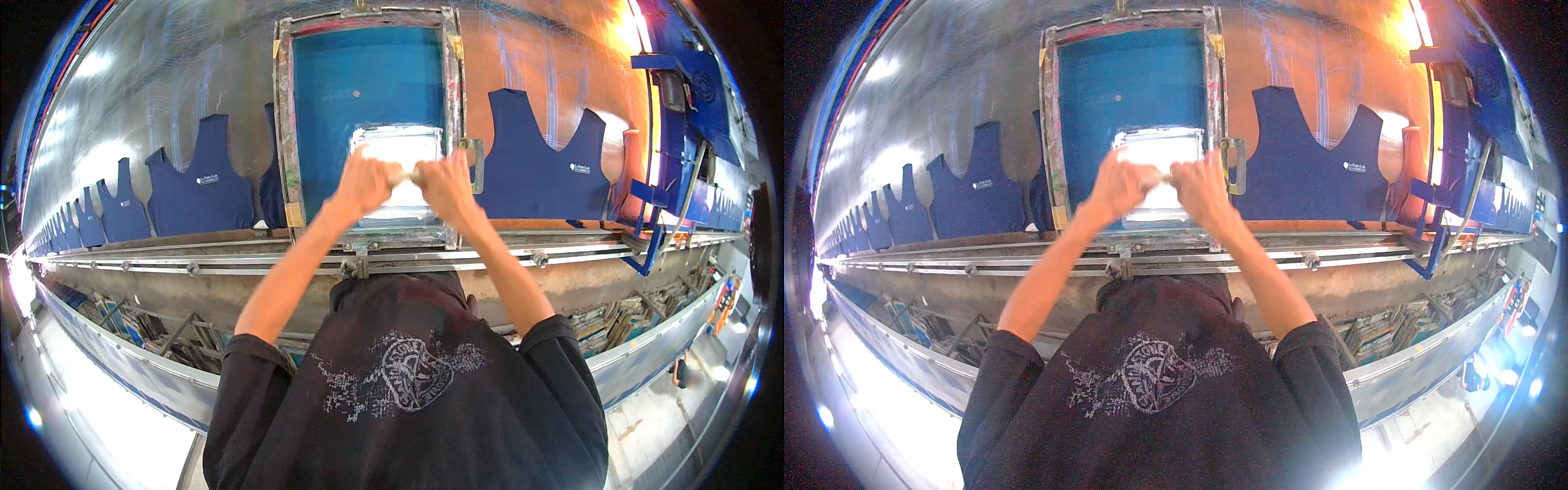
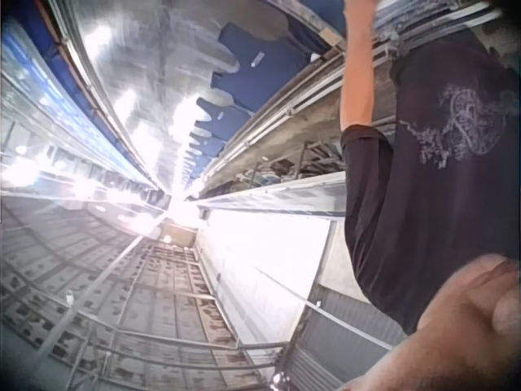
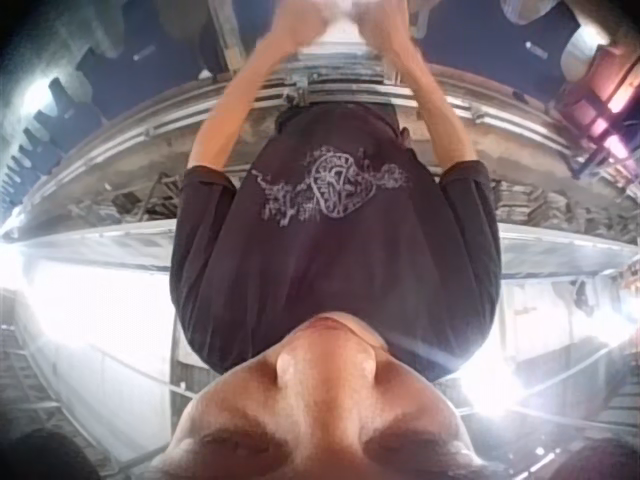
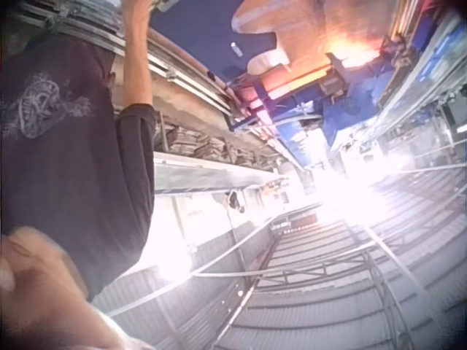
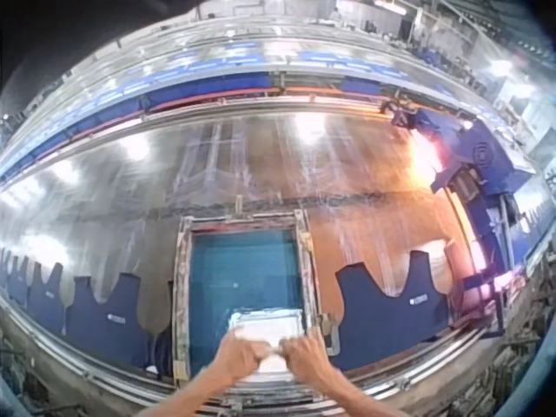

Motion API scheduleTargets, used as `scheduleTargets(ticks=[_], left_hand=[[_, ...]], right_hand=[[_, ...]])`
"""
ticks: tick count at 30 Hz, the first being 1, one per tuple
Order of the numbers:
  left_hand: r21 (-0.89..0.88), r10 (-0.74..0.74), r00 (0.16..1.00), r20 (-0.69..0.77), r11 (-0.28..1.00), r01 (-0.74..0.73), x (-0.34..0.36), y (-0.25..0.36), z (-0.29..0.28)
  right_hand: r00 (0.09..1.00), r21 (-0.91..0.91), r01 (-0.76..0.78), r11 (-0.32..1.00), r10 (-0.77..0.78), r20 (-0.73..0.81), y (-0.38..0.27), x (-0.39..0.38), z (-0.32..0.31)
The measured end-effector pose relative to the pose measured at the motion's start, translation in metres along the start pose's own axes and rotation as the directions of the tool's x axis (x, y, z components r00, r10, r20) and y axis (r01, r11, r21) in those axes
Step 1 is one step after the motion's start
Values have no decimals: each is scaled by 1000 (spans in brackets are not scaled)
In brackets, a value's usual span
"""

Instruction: The person aligns a blue tank top on a conveyor and uses a squeegee to pull white ink across a screen printing frame, applying a design to the garment. The person repeats the squeegee stroke on successive tank tops as they advance along the line.

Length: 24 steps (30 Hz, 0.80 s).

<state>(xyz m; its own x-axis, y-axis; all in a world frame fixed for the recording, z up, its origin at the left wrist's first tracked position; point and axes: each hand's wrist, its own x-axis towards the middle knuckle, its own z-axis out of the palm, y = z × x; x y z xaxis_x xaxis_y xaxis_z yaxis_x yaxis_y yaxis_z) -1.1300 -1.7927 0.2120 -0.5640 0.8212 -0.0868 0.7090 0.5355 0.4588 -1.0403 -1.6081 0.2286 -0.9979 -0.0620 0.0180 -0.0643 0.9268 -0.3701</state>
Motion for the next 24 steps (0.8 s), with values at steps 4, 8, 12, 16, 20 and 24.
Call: scheduleTargets(ticks=[4,8,12,16,20,24], left_hand=[[-39,73,991,-111,996,-77,69,-32,-36],[-78,52,988,-143,995,-64,43,-33,-7],[-152,-75,991,113,984,92,-19,-1,17],[-29,1,998,-66,1000,-2,2,-15,5],[-77,50,988,-145,995,-62,58,-38,-32],[-138,45,988,-147,988,-66,8,-23,10]], right_hand=[[997,5,49,999,-49,-56,41,78,-14],[997,49,62,997,-63,31,37,61,1],[991,81,-20,997,9,132,3,-11,20],[1000,32,22,999,-22,2,11,16,12],[1000,61,13,998,-14,20,27,78,-13],[999,88,-9,996,6,39,10,24,15]])
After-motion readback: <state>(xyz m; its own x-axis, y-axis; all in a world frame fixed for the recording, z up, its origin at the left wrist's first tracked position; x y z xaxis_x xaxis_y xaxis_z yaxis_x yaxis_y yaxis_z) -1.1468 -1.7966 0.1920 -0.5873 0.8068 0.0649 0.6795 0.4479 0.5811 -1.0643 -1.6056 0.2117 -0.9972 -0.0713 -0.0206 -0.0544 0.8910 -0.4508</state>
